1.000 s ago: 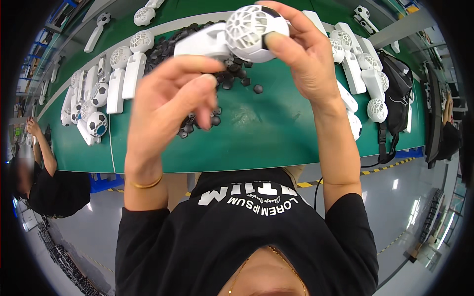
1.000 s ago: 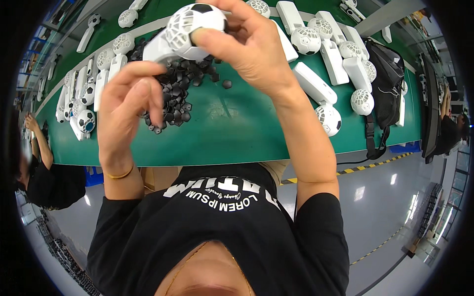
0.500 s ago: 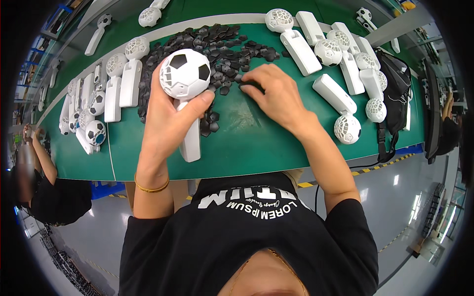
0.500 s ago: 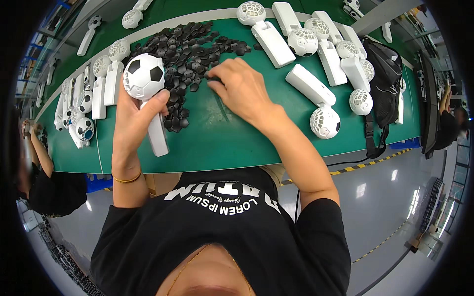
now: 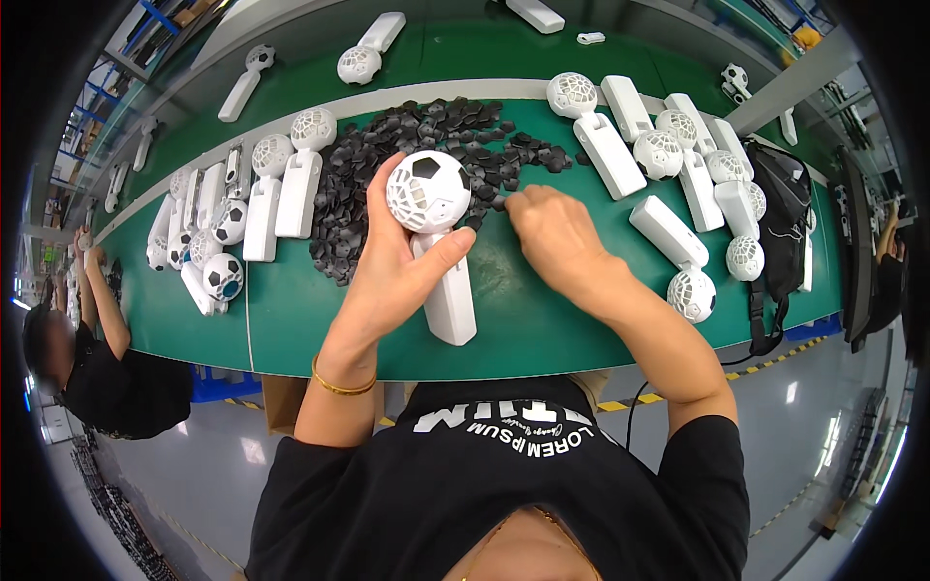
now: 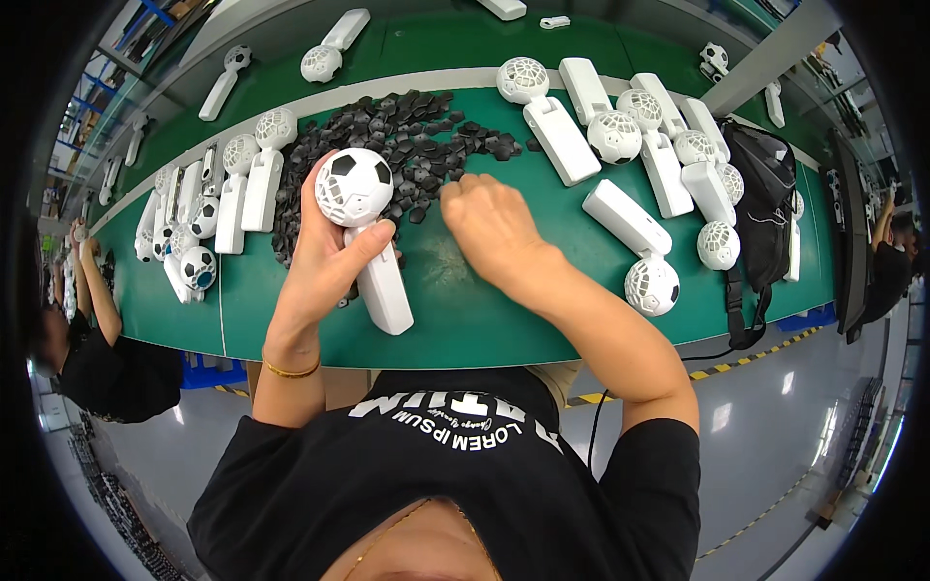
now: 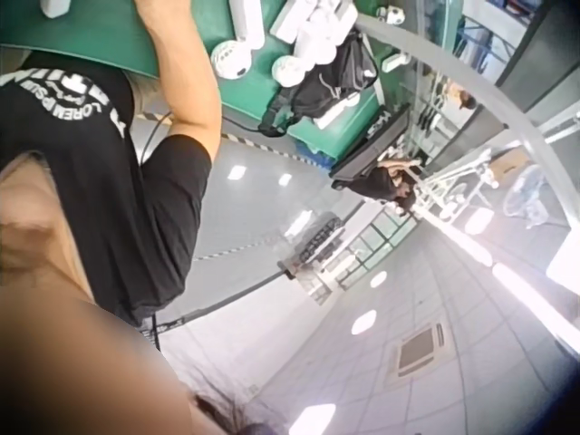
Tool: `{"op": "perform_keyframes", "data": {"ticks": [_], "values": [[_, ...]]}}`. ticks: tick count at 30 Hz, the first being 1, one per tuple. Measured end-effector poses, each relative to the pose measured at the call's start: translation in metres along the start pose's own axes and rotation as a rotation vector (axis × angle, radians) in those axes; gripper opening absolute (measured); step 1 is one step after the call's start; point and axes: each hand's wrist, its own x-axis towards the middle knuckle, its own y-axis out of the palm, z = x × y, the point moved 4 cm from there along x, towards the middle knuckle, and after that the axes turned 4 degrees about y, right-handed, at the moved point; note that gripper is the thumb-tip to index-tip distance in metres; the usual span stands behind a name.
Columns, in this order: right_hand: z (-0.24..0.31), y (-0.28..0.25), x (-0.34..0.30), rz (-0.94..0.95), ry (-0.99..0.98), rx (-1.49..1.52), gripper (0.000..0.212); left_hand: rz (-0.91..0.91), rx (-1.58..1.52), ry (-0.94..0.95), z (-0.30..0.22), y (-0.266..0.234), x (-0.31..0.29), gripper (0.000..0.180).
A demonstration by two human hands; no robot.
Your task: Assembling small soccer ball-shaped security cameras by manually attaching housing and internal components.
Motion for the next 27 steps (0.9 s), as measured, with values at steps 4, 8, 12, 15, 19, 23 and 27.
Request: {"op": "perform_keyframes", "data": {"ticks": [4,8,12,15,19,23,27], "values": [[-0.014,-0.02,0.001,0.092,0.479,0.96,0.013,0.028,0.011,0.001,0.002,0.006,0.004,0.088],[0.0,-0.042,0.004,-0.082,0.404,1.511,0.009,0.037,0.049,0.042,0.003,0.014,0.008,0.087],[0.015,-0.035,0.004,-0.167,0.392,1.426,0.012,0.036,0.005,0.041,0.002,0.024,0.009,0.086],[0.013,-0.03,0.005,-0.231,0.336,1.31,0.012,0.021,-0.014,0.051,0.004,0.027,0.011,0.086],[0.014,-0.029,0.007,-0.287,0.326,1.237,0.012,0.019,0.018,0.061,0.007,0.03,0.015,0.085],[0.012,-0.028,0.007,-0.278,0.418,1.185,0.012,-0.006,0.001,0.059,0.006,0.033,0.017,0.084],[0.013,-0.022,0.007,-0.356,0.403,1.204,0.016,-0.037,-0.066,0.062,0.015,0.037,0.016,0.081]]}}
